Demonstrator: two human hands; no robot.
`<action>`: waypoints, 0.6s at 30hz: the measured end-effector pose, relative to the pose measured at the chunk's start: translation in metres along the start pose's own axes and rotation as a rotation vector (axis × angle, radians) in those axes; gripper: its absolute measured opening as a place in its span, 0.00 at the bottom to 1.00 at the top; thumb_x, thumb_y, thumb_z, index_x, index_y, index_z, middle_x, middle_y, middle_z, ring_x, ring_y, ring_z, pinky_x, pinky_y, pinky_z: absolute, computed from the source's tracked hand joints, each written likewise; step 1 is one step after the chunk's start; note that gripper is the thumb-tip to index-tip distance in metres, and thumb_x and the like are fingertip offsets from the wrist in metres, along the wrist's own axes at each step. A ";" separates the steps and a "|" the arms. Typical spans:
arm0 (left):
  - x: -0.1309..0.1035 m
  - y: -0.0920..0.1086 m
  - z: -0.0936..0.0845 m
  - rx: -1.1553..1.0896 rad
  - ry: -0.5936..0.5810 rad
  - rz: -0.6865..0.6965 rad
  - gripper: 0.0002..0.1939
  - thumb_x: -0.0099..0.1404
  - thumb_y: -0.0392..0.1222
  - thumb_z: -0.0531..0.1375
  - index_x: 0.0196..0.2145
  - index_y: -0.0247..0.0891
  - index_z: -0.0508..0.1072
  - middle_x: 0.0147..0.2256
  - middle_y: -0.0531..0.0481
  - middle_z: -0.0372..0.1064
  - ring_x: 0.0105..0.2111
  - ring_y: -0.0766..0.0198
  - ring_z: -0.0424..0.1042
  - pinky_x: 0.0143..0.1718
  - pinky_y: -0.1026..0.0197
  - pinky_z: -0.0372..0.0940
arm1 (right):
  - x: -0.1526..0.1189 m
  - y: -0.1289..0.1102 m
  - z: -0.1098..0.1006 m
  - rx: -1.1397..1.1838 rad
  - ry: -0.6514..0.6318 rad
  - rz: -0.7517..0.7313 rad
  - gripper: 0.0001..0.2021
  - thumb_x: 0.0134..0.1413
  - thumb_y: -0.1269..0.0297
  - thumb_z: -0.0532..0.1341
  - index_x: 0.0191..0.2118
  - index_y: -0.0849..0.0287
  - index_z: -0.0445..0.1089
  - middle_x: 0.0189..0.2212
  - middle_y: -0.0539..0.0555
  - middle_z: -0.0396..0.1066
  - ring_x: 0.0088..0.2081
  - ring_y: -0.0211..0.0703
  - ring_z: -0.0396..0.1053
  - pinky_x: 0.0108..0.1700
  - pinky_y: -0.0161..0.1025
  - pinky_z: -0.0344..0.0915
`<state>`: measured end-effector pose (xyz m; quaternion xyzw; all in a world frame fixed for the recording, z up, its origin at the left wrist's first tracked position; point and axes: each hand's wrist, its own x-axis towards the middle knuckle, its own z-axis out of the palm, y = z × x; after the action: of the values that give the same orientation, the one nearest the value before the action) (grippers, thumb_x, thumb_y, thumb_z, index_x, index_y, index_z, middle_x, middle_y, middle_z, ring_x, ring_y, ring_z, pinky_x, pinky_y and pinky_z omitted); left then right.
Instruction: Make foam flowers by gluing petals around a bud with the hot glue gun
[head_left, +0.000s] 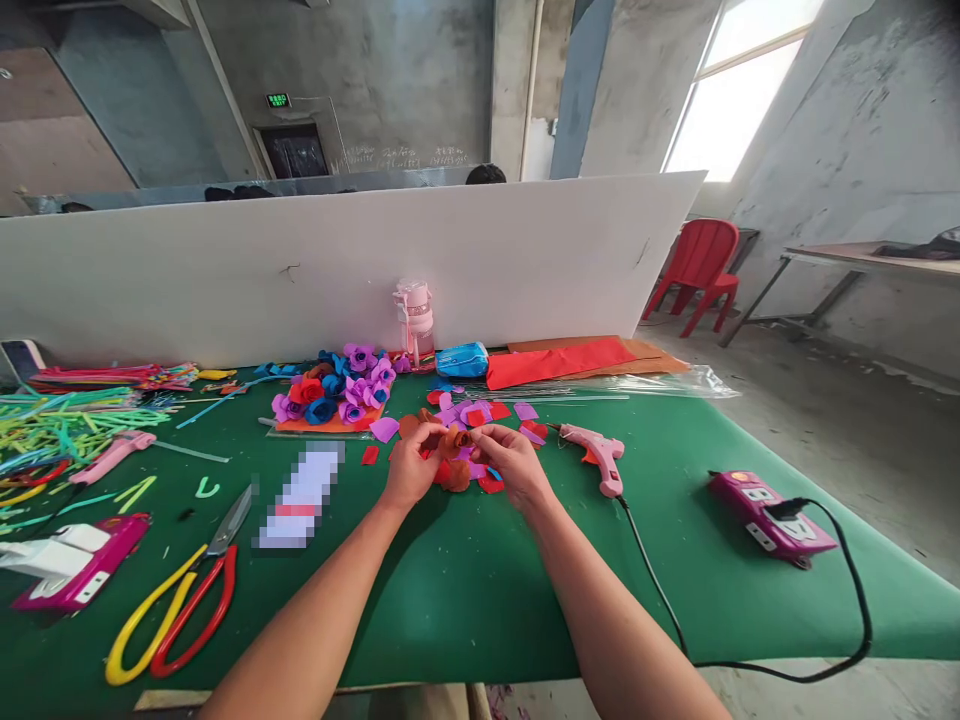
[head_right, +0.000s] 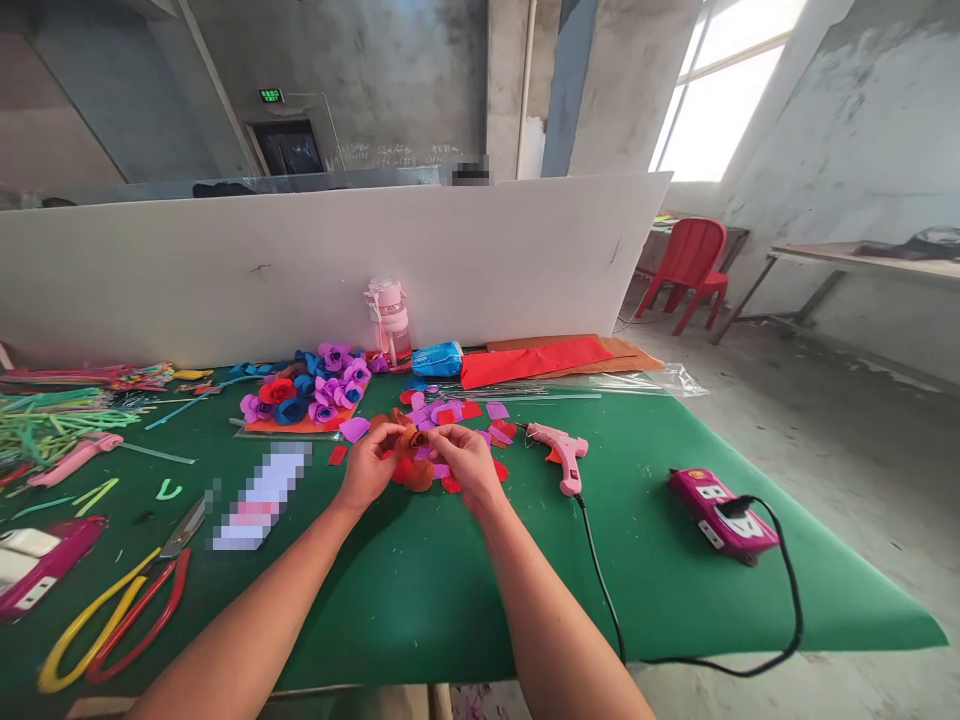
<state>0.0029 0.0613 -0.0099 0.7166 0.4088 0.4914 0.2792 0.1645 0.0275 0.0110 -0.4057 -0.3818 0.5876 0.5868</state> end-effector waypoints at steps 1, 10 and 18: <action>0.000 0.000 0.001 -0.048 -0.004 -0.028 0.08 0.57 0.41 0.61 0.36 0.38 0.73 0.32 0.50 0.75 0.32 0.63 0.74 0.34 0.63 0.68 | 0.000 0.001 0.000 0.034 -0.011 0.015 0.15 0.36 0.53 0.70 0.25 0.60 0.71 0.18 0.47 0.67 0.22 0.32 0.63 0.29 0.32 0.61; 0.001 0.008 0.002 -0.353 -0.055 -0.211 0.15 0.51 0.45 0.67 0.35 0.36 0.73 0.28 0.52 0.73 0.27 0.65 0.73 0.31 0.65 0.68 | 0.001 0.007 0.000 0.223 -0.089 0.051 0.15 0.37 0.55 0.71 0.27 0.60 0.71 0.19 0.47 0.68 0.21 0.30 0.63 0.29 0.31 0.62; 0.001 0.008 0.002 -0.281 -0.049 -0.157 0.13 0.54 0.47 0.66 0.33 0.37 0.72 0.28 0.53 0.71 0.28 0.66 0.71 0.32 0.65 0.66 | -0.001 0.002 0.004 0.117 -0.036 -0.005 0.15 0.38 0.53 0.69 0.26 0.60 0.71 0.19 0.47 0.67 0.21 0.31 0.62 0.29 0.31 0.61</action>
<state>0.0080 0.0581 -0.0033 0.6481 0.3838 0.5029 0.4239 0.1605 0.0270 0.0109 -0.3592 -0.3582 0.6145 0.6041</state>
